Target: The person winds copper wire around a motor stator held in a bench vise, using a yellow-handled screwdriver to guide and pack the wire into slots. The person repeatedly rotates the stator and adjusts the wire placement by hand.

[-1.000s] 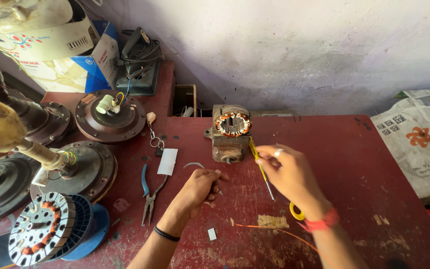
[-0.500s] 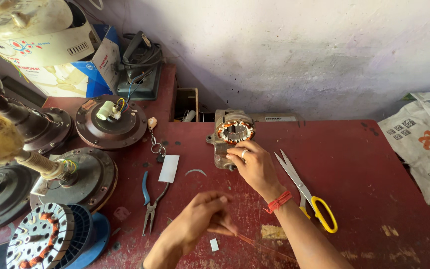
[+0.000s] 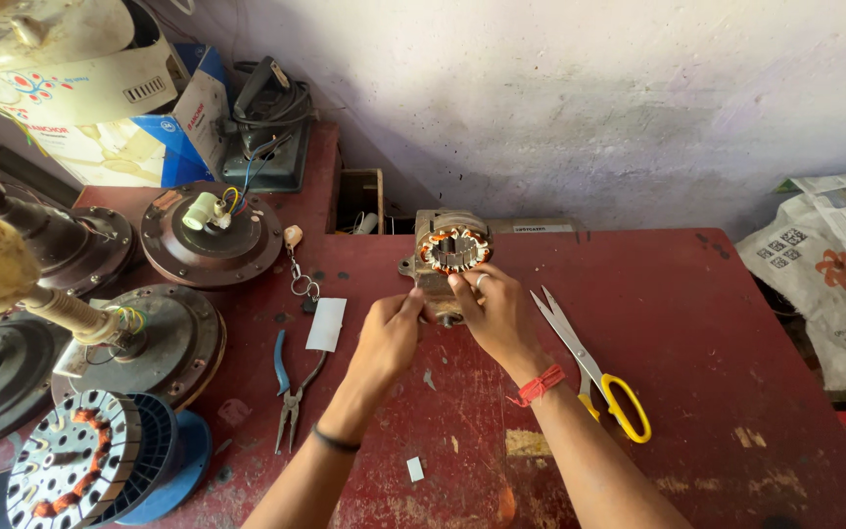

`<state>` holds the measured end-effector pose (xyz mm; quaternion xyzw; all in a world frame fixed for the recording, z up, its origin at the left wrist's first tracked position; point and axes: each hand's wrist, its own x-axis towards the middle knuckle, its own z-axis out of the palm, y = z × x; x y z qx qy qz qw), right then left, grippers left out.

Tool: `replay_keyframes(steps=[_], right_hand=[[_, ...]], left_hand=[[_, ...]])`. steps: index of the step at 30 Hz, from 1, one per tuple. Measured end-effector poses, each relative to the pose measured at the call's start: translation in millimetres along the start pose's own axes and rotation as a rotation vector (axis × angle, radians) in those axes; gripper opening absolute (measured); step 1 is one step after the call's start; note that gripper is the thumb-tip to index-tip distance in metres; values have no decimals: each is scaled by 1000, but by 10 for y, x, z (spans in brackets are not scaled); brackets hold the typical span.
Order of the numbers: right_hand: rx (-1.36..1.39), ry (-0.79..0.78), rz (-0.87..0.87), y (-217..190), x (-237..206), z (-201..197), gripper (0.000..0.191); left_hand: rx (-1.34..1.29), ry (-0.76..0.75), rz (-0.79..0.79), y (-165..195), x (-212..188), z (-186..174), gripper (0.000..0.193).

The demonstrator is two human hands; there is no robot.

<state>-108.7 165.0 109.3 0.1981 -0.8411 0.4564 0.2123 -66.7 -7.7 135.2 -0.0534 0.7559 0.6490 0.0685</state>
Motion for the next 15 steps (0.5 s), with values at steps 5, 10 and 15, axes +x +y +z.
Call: replay_keyframes(steps=[5, 10, 15], right_hand=[[-151, 87, 21, 45, 62, 18, 23], [-146, -90, 184, 235, 160, -144, 15], [264, 60, 460, 619, 368, -444, 19]], left_hand=[[-163, -105, -82, -109, 323, 182, 45], [-357, -141, -180, -183, 495, 295, 38], [-391, -71, -158, -206, 578, 395, 39]])
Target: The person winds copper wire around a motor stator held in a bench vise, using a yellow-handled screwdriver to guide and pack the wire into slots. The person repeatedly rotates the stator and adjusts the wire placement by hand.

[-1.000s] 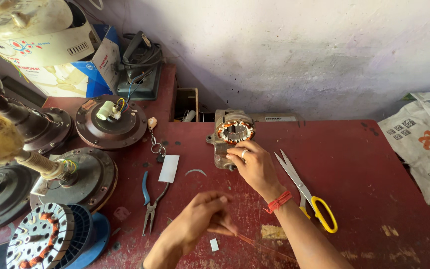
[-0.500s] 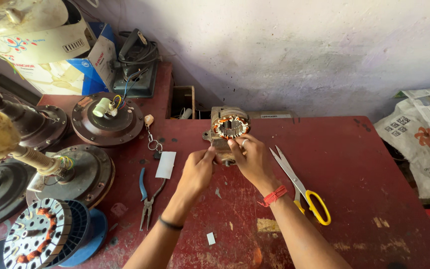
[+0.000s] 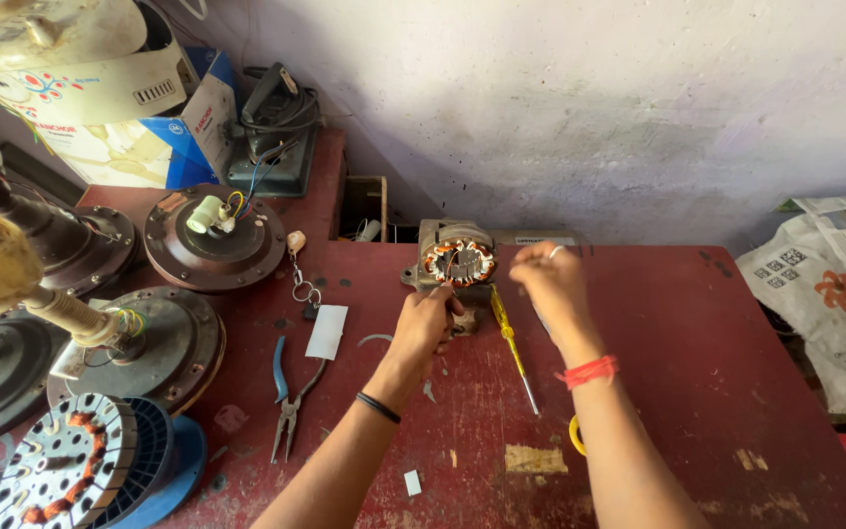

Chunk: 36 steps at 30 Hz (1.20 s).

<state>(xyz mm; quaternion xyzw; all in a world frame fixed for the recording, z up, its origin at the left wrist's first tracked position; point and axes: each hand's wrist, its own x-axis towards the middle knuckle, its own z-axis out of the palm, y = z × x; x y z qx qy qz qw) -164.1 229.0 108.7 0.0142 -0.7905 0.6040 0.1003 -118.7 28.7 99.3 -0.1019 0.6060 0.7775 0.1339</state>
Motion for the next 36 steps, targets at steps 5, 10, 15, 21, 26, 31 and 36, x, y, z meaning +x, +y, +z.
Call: replay_keyframes(steps=[5, 10, 15, 21, 26, 31, 36], right_hand=[[594, -320, 119, 62, 407, -23, 41], [693, -537, 259, 10, 580, 66, 62], [683, -615, 300, 112, 732, 104, 71], [670, -636, 211, 334, 765, 151, 70], [648, -666, 279, 330, 620, 225, 94], [608, -694, 187, 313, 551, 247, 85], [511, -696, 96, 254, 470, 230, 68]], left_hand=[[-131, 100, -1, -27, 102, 187, 41], [-301, 139, -16, -57, 154, 303, 39], [-348, 124, -41, -52, 163, 312, 37], [-323, 113, -62, -74, 129, 282, 35], [-275, 124, -79, -114, 92, 263, 33], [-214, 138, -36, -115, 60, 264, 35], [55, 295, 51, -93, 25, 230, 38]])
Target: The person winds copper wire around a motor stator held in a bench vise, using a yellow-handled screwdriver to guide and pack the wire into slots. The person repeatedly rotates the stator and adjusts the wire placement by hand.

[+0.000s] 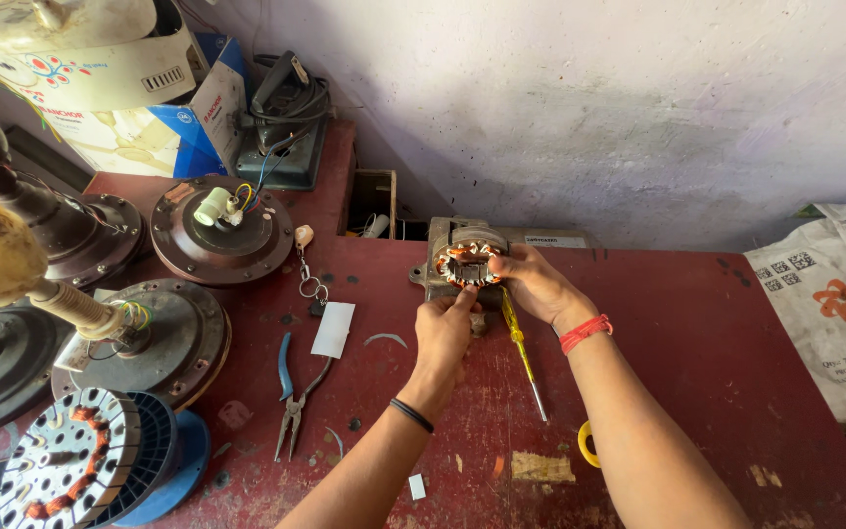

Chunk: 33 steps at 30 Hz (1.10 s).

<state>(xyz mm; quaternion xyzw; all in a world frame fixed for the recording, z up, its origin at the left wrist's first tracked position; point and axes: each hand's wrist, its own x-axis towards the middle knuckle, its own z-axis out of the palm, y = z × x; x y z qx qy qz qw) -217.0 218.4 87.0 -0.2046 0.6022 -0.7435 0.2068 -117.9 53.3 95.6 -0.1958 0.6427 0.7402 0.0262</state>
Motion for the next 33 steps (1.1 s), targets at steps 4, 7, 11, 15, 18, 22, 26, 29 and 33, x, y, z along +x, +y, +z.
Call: replay_keyframes(steps=[4, 7, 11, 15, 18, 22, 26, 29, 33], right_hand=[[-116, 58, 7, -55, -41, 131, 61], [-112, 91, 17, -79, -49, 205, 58], [-133, 104, -17, -77, -73, 258, 53], [-230, 121, -34, -64, -134, 290, 53], [-227, 125, -32, -56, -150, 312, 56], [-266, 150, -17, -45, -137, 335, 58], [-238, 144, 23, -36, -126, 341, 60], [-285, 110, -42, -22, -130, 326, 61], [-183, 97, -28, 22, -124, 290, 62]], left_hand=[[269, 104, 161, 4, -17, -27, 35], [291, 144, 262, -16, -45, -48, 37], [317, 126, 237, -17, -54, -79, 46], [315, 117, 266, -6, -72, -117, 44], [340, 95, 236, 23, -77, -138, 43], [376, 90, 255, 25, -123, -143, 42], [420, 107, 403, 1, -171, -145, 44], [450, 104, 397, -20, -193, -162, 43], [478, 102, 368, -40, -216, -260, 44]])
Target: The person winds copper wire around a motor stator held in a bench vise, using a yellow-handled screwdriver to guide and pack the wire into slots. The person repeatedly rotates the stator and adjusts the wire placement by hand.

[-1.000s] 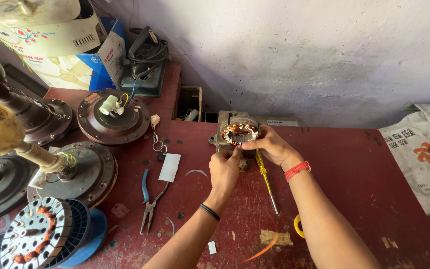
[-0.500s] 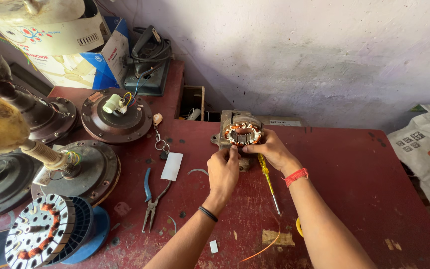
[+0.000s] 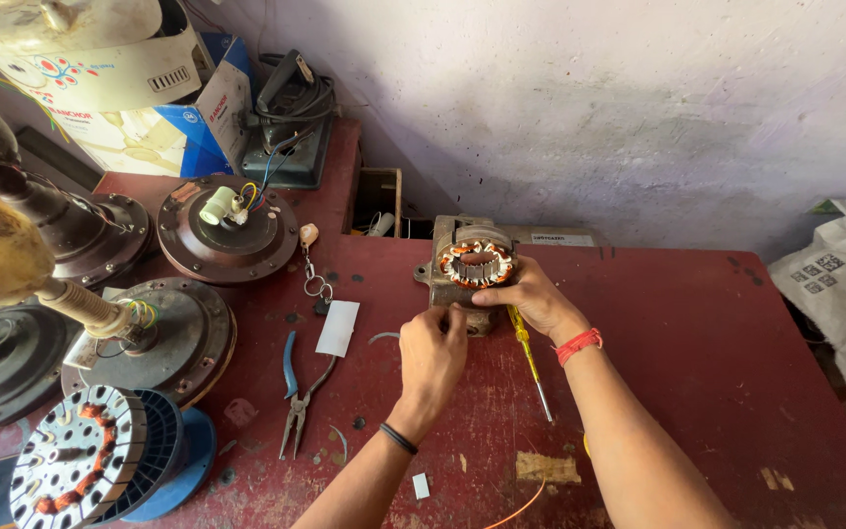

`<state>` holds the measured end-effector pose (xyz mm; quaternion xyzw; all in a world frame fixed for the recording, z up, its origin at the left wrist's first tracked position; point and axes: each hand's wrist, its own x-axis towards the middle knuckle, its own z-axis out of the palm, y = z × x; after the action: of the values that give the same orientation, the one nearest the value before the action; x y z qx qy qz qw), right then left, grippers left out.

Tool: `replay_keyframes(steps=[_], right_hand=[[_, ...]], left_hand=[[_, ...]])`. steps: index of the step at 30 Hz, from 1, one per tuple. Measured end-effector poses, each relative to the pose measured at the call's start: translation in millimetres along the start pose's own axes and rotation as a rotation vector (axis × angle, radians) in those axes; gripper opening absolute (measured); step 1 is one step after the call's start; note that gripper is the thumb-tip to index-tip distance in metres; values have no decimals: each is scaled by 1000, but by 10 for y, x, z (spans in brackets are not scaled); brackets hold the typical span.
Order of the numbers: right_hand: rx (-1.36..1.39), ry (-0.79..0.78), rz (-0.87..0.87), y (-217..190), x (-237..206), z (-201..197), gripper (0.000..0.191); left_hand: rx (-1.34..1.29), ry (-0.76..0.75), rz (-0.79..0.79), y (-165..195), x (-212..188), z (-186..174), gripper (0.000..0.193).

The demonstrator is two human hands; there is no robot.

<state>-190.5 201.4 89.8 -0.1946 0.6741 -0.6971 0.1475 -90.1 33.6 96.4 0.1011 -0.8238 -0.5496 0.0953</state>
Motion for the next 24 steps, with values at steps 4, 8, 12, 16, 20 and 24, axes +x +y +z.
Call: replay_keyframes(steps=[4, 8, 12, 16, 20, 24], right_hand=[[109, -7, -9, 65, 27, 7, 63], [107, 48, -118, 84, 41, 43, 62], [7, 93, -86, 70, 25, 57, 62], [-1, 64, -47, 84, 6, 34, 65], [9, 22, -38, 130, 1, 1, 65], [21, 23, -42, 156, 8, -23, 64]], left_hand=[[-16, -30, 2, -27, -16, -67, 44], [-42, -45, -27, -33, -12, -94, 46], [-48, -38, 2, -70, -19, -78, 46], [21, -62, -2, -118, 4, -27, 53], [19, -50, 37, -162, -24, -2, 54], [17, 15, 116, -165, -88, -39, 51]])
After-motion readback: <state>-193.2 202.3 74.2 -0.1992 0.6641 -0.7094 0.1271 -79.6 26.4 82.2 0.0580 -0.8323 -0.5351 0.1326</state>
